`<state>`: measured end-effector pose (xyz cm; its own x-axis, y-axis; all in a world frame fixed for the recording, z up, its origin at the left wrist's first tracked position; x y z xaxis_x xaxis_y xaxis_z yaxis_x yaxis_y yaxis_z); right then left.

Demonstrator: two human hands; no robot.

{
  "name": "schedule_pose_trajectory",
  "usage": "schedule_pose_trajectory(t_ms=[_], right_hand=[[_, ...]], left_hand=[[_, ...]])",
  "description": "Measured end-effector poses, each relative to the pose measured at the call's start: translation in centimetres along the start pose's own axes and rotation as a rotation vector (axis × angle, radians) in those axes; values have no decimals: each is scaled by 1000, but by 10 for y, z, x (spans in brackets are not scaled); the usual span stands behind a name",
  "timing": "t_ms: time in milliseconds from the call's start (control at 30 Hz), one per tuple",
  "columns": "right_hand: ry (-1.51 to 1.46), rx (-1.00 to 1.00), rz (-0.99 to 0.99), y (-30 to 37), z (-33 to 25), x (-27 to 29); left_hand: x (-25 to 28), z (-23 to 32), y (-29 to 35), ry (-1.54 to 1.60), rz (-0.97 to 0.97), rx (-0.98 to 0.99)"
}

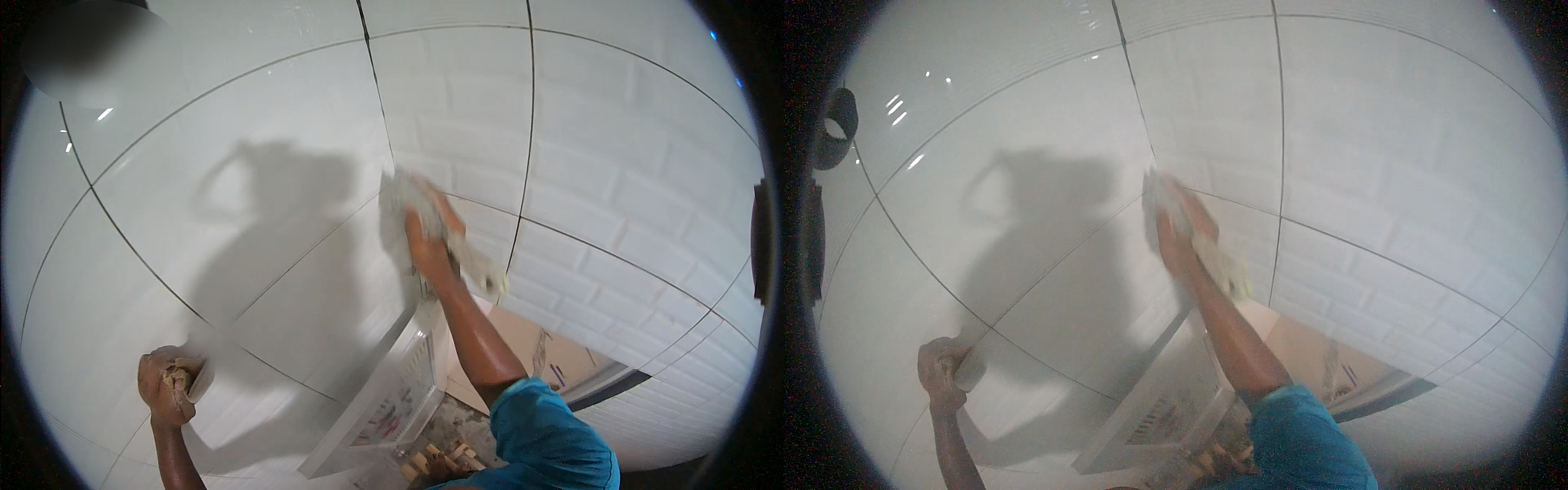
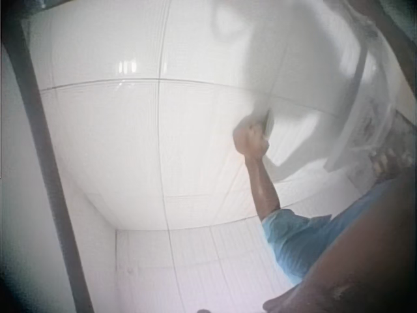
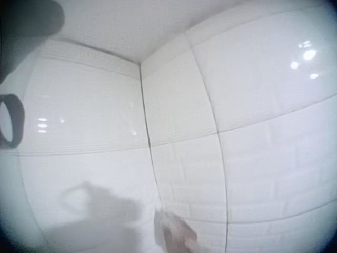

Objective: The person applies grout to the gaps between white wall tiles using a trowel and a sponge, then wipes the tile surfaces to remove excess material. The person works on the upper wall area near a doorway while standing on a wooden scaffold.

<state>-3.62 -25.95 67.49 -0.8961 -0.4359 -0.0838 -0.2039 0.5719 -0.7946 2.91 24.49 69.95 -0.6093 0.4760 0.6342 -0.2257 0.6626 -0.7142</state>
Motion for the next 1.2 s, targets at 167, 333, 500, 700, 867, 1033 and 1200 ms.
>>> schedule_pose_trajectory(t_ms=[167,333,500,700,867,1033,1200], right_hand=[[49,-169,-233,160,18,64],[274,-503,-539,331,63,163],[494,-669,-721,441,84,256],[657,-723,-864,490,69,363],[683,-763,-837,497,50,402],[705,-760,-735,502,32,415],[717,-755,-671,507,17,430]], left_hand=[[9,18,-24,186,95,184],[-16,114,-90,576,-205,266],[-36,308,-181,329,-409,-922],[24,508,-233,632,592,-1138],[71,601,-238,872,416,-1178],[95,656,-228,990,303,-1269],[120,686,-222,1095,289,-1350]])
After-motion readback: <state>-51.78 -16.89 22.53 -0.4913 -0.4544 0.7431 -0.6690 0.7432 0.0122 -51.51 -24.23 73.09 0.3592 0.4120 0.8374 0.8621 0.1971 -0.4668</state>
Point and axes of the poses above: each hand's wrist, its own y-axis away from the middle knuckle, its own x-axis out of the back of the hand, z = x × y, the point moved 5 cm from there along -y, towards the middle knuckle, and after that the axes turned 2 degrees about -x, right-handed, at the moved point
